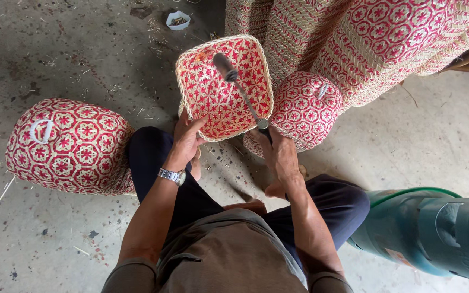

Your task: The person uses a blowtorch to apply heat to the surface of several patterned woven baskets. They hold each basket with one hand and move the torch over the exterior and interior surfaces, rotating the items to cover different areas.

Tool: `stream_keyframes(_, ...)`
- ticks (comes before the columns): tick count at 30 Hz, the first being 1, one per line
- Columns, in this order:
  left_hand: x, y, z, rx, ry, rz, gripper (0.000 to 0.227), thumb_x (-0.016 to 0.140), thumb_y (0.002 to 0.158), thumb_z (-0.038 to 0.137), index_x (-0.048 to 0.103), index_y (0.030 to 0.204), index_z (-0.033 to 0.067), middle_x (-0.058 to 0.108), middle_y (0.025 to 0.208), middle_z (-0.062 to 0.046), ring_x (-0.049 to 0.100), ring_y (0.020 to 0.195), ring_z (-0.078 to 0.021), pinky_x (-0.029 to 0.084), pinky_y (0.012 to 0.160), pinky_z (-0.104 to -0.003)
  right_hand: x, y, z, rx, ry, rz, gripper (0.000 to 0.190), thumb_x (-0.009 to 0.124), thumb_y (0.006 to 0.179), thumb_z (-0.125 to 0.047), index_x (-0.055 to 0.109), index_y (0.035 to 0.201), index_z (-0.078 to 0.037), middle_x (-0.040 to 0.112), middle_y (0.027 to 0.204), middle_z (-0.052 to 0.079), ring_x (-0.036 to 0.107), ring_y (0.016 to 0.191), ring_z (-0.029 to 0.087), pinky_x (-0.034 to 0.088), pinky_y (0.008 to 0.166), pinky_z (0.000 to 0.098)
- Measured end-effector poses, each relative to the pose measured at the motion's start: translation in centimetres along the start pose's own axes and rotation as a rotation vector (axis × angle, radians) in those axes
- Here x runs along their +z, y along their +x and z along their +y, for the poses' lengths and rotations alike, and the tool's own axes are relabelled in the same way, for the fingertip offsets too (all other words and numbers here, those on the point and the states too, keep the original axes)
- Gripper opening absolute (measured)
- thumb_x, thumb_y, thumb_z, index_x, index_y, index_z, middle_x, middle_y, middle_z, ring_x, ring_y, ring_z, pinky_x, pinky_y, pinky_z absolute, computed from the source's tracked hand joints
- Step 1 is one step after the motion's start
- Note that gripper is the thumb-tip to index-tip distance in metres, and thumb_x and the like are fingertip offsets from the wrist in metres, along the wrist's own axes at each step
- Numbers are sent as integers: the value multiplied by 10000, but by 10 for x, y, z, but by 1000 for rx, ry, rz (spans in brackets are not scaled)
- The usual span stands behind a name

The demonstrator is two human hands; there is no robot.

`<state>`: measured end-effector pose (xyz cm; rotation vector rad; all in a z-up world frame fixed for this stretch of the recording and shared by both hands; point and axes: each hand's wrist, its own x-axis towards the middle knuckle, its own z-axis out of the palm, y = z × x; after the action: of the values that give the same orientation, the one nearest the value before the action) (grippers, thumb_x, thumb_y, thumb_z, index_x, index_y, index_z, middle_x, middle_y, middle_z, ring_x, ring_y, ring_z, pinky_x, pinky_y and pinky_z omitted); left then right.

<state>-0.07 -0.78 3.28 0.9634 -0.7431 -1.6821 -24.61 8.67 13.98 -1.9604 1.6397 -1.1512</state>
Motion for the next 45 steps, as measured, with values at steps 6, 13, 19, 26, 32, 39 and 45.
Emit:
stream_keyframes(6, -1, 3, -4, 24, -11, 36, 740, 691, 881, 138, 360, 1537, 218, 563, 1390, -81, 593, 1271, -252, 624, 876, -563, 5, -4, 6, 365, -30, -153, 307, 682, 993, -296, 675, 1134, -24, 683, 735, 166, 636, 588, 313, 493, 586, 463)
stream_keyframes(13, 2, -1, -5, 124, -41, 27, 803, 678, 888, 164, 282, 1585, 207, 506, 1450, -132, 574, 1321, -313, 621, 927, -600, -1, -14, 25, 191, -65, -54, 305, 754, 965, -256, 666, 1014, 31, 663, 779, 189, 626, 661, 342, 502, 669, 461)
stream_keyframes(19, 5, -8, 5, 202, 14, 151, 893, 678, 851, 170, 214, 1609, 247, 415, 1462, -132, 475, 1376, -337, 576, 928, -605, -12, -22, 32, 51, -94, 45, 298, 677, 964, -225, 661, 1115, 31, 695, 878, 198, 675, 766, 363, 507, 674, 460)
stream_keyframes(26, 13, -6, -22, 242, -59, 89, 826, 694, 877, 170, 273, 1587, 214, 464, 1425, -142, 523, 1347, -314, 580, 975, -615, 10, 10, 16, 143, -126, 35, 397, 700, 1003, -348, 652, 1052, 43, 638, 678, 209, 620, 550, 326, 478, 558, 458)
stream_keyframes(32, 15, -12, -16, 271, -303, -71, 733, 690, 914, 124, 282, 1523, 139, 526, 1411, -159, 619, 1235, -313, 604, 984, -571, 6, 13, 8, 243, -46, 50, 403, 683, 978, -412, 690, 1026, -11, 628, 579, 85, 556, 447, 173, 457, 438, 378)
stream_keyframes(39, 52, -25, -36, 254, -408, -101, 760, 764, 891, 133, 299, 1487, 52, 542, 1404, -206, 628, 1237, -339, 614, 989, -538, 20, 27, 39, 445, 121, 359, 511, 853, 875, -475, 681, 907, 4, 668, 665, 40, 541, 549, 100, 457, 500, 317)
stream_keyframes(45, 76, -40, -50, 193, -283, -164, 863, 744, 883, 293, 192, 1535, 171, 488, 1428, -187, 601, 1240, -326, 632, 924, -510, 18, 44, 40, 275, 299, 439, 380, 793, 905, -365, 654, 1000, -25, 667, 714, 29, 603, 558, 95, 515, 478, 320)
